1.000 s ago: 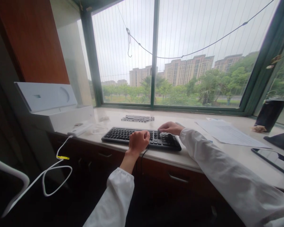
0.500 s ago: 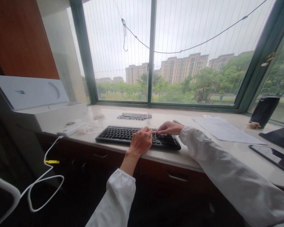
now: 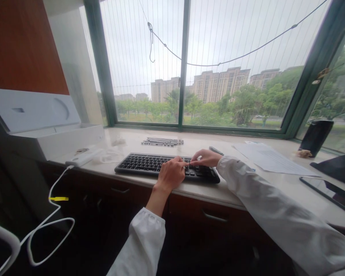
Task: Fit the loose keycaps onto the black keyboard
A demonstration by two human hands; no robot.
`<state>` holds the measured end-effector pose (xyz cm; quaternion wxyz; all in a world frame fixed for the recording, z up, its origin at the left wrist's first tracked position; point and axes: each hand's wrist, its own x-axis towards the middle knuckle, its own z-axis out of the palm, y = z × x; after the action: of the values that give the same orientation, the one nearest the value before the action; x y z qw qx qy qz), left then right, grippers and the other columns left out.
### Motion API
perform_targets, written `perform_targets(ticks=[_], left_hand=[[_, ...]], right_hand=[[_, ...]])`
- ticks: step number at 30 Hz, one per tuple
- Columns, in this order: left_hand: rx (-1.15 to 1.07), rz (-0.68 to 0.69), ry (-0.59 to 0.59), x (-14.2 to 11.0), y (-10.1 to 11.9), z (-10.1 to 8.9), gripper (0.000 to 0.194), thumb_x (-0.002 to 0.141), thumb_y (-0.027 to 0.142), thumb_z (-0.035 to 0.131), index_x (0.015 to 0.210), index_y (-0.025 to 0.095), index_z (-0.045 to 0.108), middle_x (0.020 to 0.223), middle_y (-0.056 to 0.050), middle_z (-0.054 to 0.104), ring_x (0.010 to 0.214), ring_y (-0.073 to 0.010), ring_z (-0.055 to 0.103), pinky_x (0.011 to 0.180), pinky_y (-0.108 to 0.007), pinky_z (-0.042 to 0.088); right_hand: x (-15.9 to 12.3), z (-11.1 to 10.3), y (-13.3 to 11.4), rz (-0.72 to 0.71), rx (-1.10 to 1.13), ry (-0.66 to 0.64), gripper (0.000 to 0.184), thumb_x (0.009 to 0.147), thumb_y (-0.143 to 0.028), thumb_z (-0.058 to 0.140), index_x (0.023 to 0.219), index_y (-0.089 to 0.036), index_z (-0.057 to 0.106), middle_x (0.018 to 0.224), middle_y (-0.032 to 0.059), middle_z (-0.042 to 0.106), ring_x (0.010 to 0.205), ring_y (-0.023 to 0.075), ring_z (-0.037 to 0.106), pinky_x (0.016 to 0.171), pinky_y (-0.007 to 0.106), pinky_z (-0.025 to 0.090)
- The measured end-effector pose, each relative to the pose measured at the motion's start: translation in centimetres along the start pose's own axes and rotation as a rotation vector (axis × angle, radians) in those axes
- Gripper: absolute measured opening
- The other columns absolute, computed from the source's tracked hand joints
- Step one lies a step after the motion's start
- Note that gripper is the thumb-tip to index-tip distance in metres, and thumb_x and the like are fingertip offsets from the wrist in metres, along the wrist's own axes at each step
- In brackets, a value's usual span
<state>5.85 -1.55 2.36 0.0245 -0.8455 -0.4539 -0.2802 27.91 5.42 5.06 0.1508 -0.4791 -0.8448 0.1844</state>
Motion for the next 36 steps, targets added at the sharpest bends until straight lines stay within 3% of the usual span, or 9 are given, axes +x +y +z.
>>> perform_targets(ticks=[23, 28, 36], left_hand=[[0.017, 0.006, -0.029, -0.1, 0.3, -0.3, 0.039, 0.093, 0.019, 0.04, 0.116, 0.037, 0.065, 0.109, -0.001, 0.062, 0.091, -0.0169, 0.063, 0.078, -0.029, 0.045], [0.006, -0.013, -0.036, -0.1, 0.3, -0.2, 0.037, 0.093, 0.02, 0.041, 0.115, 0.036, 0.067, 0.111, -0.001, 0.062, 0.093, -0.0176, 0.063, 0.08, -0.029, 0.045], [-0.003, 0.017, -0.019, -0.1, 0.1, 0.0, 0.039, 0.094, 0.02, 0.039, 0.117, 0.038, 0.065, 0.109, -0.001, 0.063, 0.091, -0.0175, 0.063, 0.08, -0.029, 0.045]], right_hand=[[-0.7, -0.1, -1.3, -0.037, -0.071, 0.057, 0.045, 0.071, -0.063, 0.063, 0.087, -0.023, 0.077, 0.084, 0.0043, 0.072, 0.081, 0.0192, 0.06, 0.072, 0.028, 0.042], [-1.1, -0.4, -1.8, -0.101, -0.078, 0.053, 0.048, 0.069, -0.064, 0.065, 0.089, -0.022, 0.078, 0.081, 0.0045, 0.071, 0.073, 0.0162, 0.057, 0.064, 0.026, 0.04], [-1.1, -0.5, -1.5, -0.085, -0.079, 0.067, 0.05, 0.067, -0.066, 0.066, 0.085, -0.021, 0.078, 0.078, 0.0055, 0.072, 0.068, 0.0154, 0.056, 0.062, 0.026, 0.039]])
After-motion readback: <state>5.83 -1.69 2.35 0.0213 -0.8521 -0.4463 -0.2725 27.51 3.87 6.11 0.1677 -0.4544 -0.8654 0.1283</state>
